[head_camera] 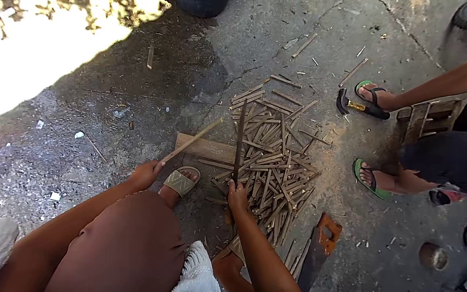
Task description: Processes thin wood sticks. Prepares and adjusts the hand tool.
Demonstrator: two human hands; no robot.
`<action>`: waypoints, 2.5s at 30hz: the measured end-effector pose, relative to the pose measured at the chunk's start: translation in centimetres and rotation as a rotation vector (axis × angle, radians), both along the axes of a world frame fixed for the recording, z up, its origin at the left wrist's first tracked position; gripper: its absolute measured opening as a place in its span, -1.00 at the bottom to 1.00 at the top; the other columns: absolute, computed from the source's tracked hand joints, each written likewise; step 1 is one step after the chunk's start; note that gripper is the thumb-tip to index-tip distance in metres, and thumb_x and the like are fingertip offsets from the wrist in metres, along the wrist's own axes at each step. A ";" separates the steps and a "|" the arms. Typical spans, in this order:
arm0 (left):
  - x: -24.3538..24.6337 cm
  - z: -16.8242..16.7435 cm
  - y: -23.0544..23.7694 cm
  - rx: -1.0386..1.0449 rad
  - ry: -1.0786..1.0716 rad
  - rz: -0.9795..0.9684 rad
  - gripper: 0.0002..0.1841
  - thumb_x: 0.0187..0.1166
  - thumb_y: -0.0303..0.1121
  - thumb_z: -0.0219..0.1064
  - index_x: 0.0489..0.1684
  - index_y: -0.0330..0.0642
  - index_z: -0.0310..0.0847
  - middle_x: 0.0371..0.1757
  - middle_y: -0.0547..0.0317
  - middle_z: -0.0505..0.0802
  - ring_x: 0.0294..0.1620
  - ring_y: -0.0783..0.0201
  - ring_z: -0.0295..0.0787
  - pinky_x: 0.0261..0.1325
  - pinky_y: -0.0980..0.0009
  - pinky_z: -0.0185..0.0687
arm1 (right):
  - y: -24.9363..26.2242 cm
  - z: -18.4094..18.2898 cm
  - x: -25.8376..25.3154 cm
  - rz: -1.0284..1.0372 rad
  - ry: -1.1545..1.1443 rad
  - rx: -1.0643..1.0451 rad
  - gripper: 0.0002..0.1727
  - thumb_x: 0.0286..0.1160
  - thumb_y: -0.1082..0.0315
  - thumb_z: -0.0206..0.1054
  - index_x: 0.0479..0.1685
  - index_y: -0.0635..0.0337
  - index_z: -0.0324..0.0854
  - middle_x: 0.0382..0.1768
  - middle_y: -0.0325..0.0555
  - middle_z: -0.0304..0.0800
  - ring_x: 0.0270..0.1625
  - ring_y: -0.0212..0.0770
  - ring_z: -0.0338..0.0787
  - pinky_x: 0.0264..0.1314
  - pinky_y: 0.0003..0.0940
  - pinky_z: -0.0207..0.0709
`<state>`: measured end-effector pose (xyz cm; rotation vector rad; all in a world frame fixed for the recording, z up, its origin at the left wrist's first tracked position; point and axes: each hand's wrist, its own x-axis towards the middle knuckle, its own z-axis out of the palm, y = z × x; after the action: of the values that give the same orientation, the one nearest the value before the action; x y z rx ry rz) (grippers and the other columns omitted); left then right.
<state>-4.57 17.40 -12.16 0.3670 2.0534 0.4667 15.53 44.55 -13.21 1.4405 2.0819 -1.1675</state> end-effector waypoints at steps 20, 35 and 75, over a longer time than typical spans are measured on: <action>-2.1 -1.9 -7.7 -0.156 0.066 0.622 -0.35 0.96 -0.01 -0.41 0.28 -0.40 0.50 -0.04 -0.34 0.72 0.06 -0.20 0.69 0.24 -0.18 0.49 | -12.7 3.9 -28.5 0.461 0.000 -0.460 -0.38 0.93 -0.13 -0.13 0.56 0.21 0.39 0.00 0.10 0.70 -0.37 -0.16 0.77 -0.28 -0.25 0.71; -1.0 -3.0 -7.0 -0.083 -0.002 0.519 -0.35 0.97 -0.03 -0.38 0.21 -0.45 0.53 -0.11 -0.30 0.68 -0.05 -0.17 0.64 0.16 -0.14 0.46 | -3.7 1.7 -14.8 -0.554 0.343 -0.191 -0.49 0.98 0.05 -0.15 0.37 0.36 0.41 -0.37 0.04 0.58 -0.64 -0.22 0.64 -0.49 -0.34 0.67; 0.8 -6.0 -6.6 -0.018 0.012 -0.199 -0.56 0.88 -0.17 0.10 0.20 -0.52 0.55 0.04 -0.47 0.76 0.10 -0.35 0.76 0.28 -0.27 0.54 | -0.9 -1.3 2.5 0.152 -0.139 -0.005 -0.46 0.90 0.00 0.02 0.33 0.37 0.55 0.03 0.31 0.78 0.14 0.21 0.80 0.27 0.19 0.59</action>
<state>-3.78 10.78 -18.16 0.5583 2.0066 0.3255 18.00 43.64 -14.47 1.2965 2.0511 -0.9852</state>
